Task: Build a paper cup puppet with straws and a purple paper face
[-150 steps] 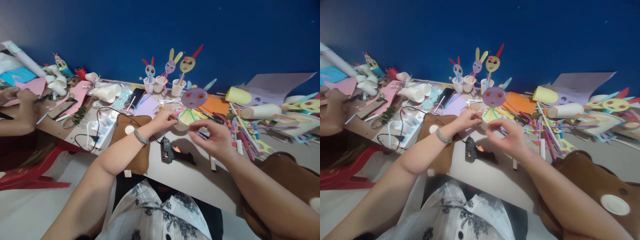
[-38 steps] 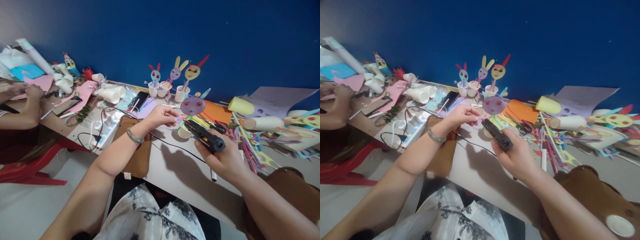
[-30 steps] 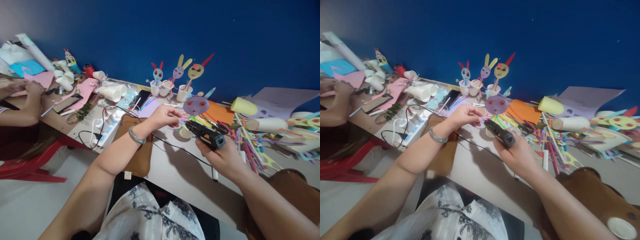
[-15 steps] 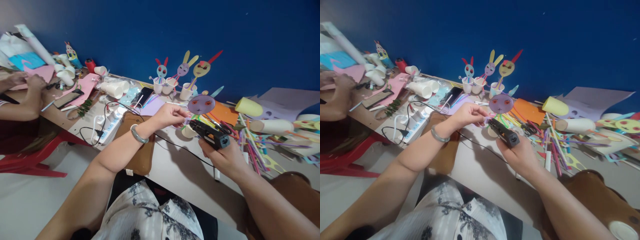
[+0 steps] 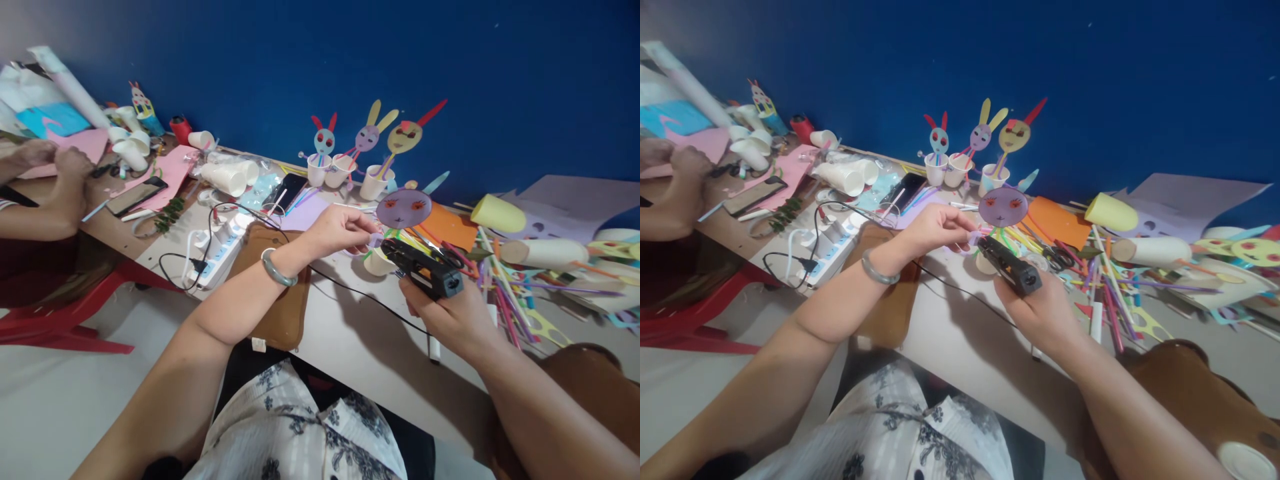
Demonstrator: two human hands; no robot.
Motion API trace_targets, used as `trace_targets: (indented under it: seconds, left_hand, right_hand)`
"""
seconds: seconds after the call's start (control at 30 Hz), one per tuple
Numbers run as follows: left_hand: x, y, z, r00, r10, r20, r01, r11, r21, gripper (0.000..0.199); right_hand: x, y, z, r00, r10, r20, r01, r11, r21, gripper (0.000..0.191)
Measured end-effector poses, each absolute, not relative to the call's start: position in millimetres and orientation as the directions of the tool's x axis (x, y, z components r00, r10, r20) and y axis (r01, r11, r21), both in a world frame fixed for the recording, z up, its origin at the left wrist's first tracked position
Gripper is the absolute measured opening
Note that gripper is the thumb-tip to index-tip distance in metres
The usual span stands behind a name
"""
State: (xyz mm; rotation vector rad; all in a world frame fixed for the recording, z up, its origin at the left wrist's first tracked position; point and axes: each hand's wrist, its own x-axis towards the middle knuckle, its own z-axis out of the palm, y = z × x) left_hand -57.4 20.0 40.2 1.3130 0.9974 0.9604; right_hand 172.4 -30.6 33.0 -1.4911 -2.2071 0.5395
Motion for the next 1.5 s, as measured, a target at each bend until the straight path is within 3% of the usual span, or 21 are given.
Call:
trace_targets:
  seconds: [0.33, 0.73, 1.5]
  left_hand:
    - [-58.9, 21.7, 37.2, 0.288, 0.957, -0.015, -0.031, 0.025, 0.999, 0.015]
    - [-55.9, 18.4, 42.5, 0.274, 0.961, -0.037, -0.044, 0.051, 0.998, 0.007]
    - [-53.5, 17.9, 39.0, 0.275, 0.961, -0.019, -0.055, 0.035, 0.998, 0.007]
  right_hand:
    - [171.2, -29.4, 32.2, -0.319, 0.934, 0.163, 0.791, 0.357, -0.497, 0.031]
    - [169.1, -29.9, 31.1, -0.314, 0.943, 0.106, 0.778, 0.320, -0.540, 0.030]
    - [172.6, -28.7, 29.9, -0.314, 0.930, 0.192, 0.774, 0.367, -0.516, 0.028]
